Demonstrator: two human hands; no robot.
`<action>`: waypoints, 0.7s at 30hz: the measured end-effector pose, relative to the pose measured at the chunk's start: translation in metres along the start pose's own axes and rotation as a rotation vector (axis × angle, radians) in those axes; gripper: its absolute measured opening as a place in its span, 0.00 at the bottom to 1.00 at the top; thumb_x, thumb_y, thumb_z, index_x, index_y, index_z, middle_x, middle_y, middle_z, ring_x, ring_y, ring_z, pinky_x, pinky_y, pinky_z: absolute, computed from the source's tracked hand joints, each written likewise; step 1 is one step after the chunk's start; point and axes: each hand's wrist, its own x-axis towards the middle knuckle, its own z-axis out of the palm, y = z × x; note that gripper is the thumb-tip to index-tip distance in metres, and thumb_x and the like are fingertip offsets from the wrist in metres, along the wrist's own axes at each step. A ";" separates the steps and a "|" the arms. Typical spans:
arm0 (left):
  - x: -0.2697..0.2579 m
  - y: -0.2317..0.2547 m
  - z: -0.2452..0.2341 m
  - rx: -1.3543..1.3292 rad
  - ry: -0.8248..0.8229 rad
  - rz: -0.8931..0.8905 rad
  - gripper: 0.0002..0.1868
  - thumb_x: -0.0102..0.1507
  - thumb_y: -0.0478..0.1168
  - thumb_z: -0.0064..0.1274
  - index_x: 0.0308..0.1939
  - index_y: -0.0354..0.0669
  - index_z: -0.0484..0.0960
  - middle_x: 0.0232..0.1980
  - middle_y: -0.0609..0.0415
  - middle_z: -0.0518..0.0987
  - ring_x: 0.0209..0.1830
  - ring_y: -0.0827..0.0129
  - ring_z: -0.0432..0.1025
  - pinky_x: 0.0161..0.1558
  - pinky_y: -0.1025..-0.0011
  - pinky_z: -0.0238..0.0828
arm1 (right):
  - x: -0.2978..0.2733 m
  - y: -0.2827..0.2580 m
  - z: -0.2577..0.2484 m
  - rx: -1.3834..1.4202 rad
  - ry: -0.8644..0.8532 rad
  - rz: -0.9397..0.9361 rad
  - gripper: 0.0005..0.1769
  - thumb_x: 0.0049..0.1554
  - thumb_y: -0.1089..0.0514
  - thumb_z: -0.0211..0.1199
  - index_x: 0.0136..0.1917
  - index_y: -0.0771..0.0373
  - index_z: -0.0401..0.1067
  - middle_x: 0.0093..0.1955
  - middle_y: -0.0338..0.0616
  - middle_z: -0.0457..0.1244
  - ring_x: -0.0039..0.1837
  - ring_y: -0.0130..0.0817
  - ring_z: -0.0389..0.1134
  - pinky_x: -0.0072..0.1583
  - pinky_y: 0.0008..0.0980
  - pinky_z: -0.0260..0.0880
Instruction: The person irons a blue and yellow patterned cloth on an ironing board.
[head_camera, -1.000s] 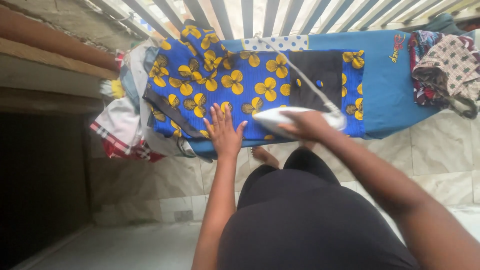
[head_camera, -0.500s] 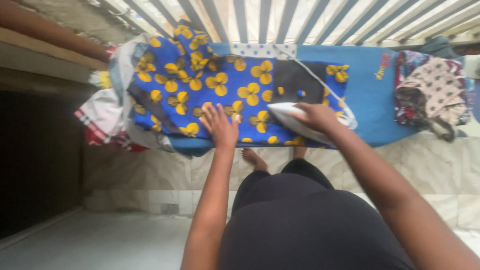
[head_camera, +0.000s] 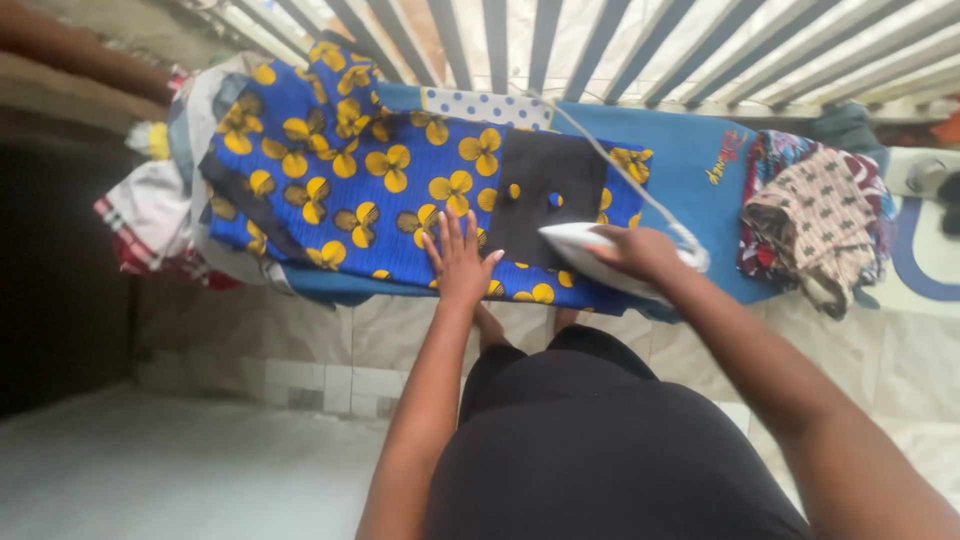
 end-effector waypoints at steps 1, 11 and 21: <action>0.001 0.000 0.002 0.016 0.026 0.017 0.51 0.62 0.64 0.55 0.81 0.49 0.50 0.85 0.43 0.37 0.86 0.52 0.32 0.77 0.37 0.23 | -0.002 0.017 -0.003 -0.018 -0.002 0.023 0.32 0.57 0.30 0.57 0.72 0.35 0.69 0.51 0.51 0.72 0.49 0.52 0.75 0.50 0.49 0.74; 0.002 0.002 0.010 0.068 0.070 -0.002 0.53 0.61 0.65 0.56 0.82 0.49 0.49 0.85 0.42 0.37 0.85 0.51 0.31 0.77 0.36 0.24 | 0.001 0.052 -0.034 0.093 0.182 0.087 0.32 0.59 0.27 0.58 0.69 0.43 0.74 0.52 0.56 0.71 0.54 0.57 0.73 0.56 0.50 0.71; 0.007 0.008 0.007 0.101 -0.033 -0.055 0.54 0.61 0.65 0.56 0.82 0.50 0.46 0.85 0.41 0.35 0.85 0.51 0.28 0.76 0.35 0.21 | 0.059 -0.005 -0.078 0.293 0.201 -0.141 0.34 0.60 0.34 0.58 0.71 0.55 0.71 0.55 0.57 0.71 0.56 0.56 0.72 0.57 0.51 0.70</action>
